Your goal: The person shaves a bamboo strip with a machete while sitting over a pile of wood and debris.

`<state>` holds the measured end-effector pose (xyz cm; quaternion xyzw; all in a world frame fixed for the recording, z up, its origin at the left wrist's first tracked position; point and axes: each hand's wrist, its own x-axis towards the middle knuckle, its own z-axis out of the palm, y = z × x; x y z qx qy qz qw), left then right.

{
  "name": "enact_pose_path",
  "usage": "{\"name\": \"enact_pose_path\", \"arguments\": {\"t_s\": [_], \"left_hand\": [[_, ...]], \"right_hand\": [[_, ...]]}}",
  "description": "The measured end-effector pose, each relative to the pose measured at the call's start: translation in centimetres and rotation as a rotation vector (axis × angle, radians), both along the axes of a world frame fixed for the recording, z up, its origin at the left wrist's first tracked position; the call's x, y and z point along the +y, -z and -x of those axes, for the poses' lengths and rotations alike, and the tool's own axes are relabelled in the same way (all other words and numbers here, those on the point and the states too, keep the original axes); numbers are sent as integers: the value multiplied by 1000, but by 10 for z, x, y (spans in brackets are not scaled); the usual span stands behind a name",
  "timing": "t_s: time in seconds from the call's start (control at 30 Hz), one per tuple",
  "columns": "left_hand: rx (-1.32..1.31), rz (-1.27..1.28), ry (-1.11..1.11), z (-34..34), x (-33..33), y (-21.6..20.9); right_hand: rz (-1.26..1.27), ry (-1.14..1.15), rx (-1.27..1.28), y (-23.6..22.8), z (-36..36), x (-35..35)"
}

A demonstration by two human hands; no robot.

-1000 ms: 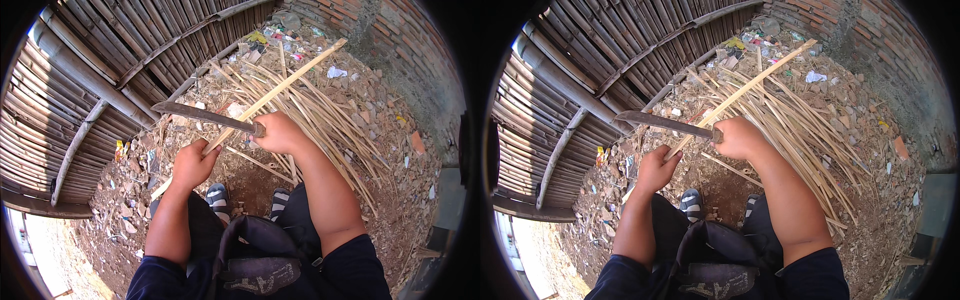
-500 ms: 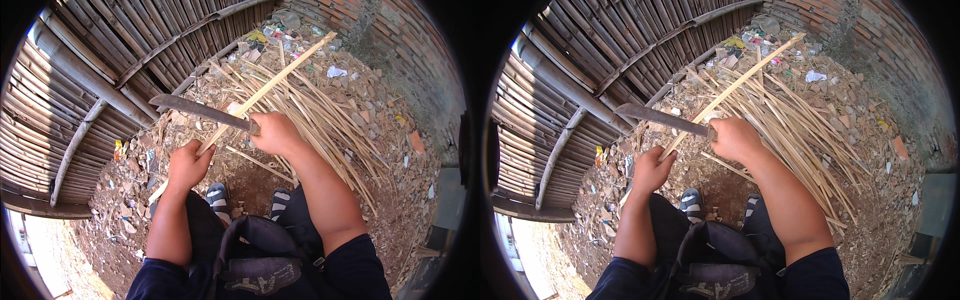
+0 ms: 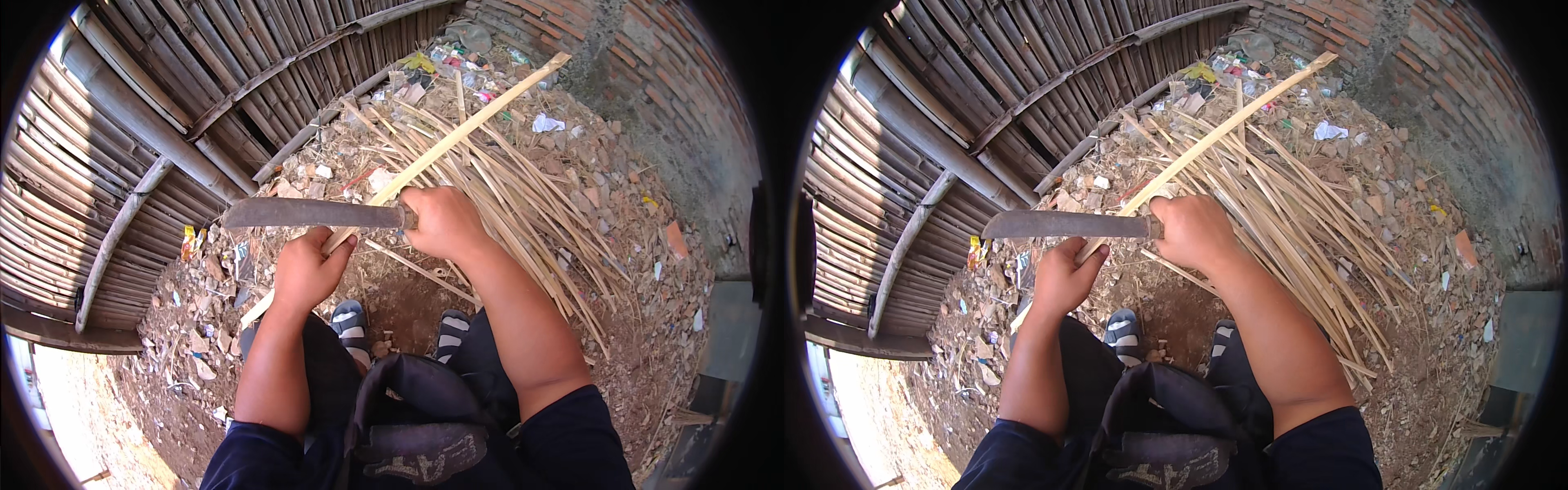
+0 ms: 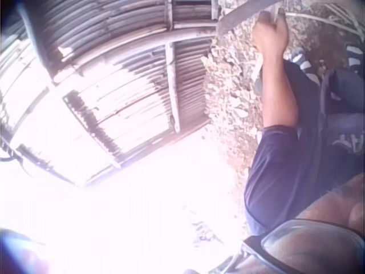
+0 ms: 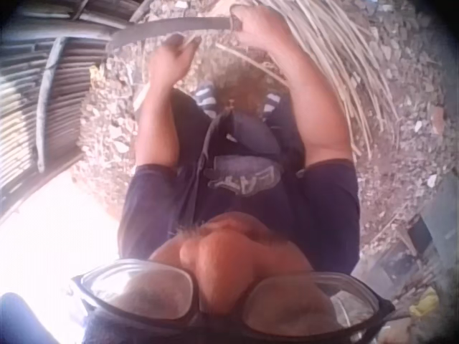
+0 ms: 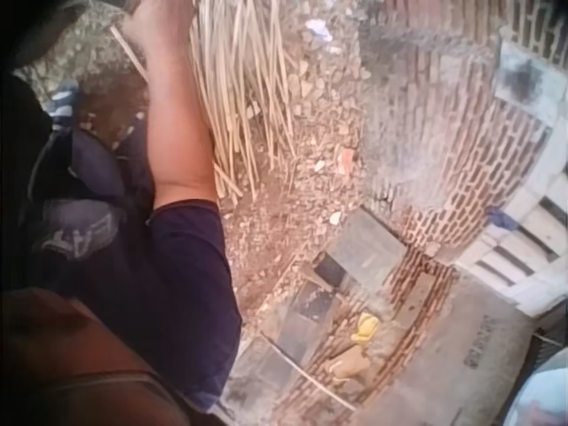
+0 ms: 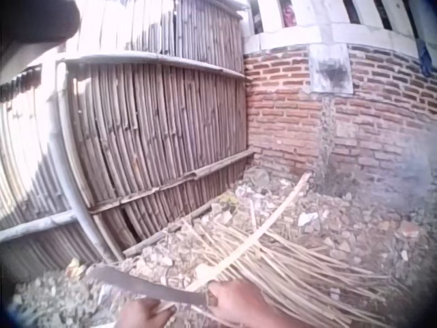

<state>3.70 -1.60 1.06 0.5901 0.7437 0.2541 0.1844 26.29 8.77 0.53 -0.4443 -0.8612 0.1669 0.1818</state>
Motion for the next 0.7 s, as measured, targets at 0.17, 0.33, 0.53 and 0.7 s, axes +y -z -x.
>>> {"name": "enact_pose_path", "arguments": {"t_s": [0.17,0.33,0.53,0.7], "left_hand": [[-2,26,-43,10,4,1],[-31,-101,4,8,-2,12],[10,-18,-54,10,3,1],[26,-16,-22,-1,4,4]], "right_hand": [[126,143,124,7,-10,12],[-29,-114,-39,3,2,-2],[162,201,239,3,-22,25],[72,-12,-92,-6,1,3]]}}
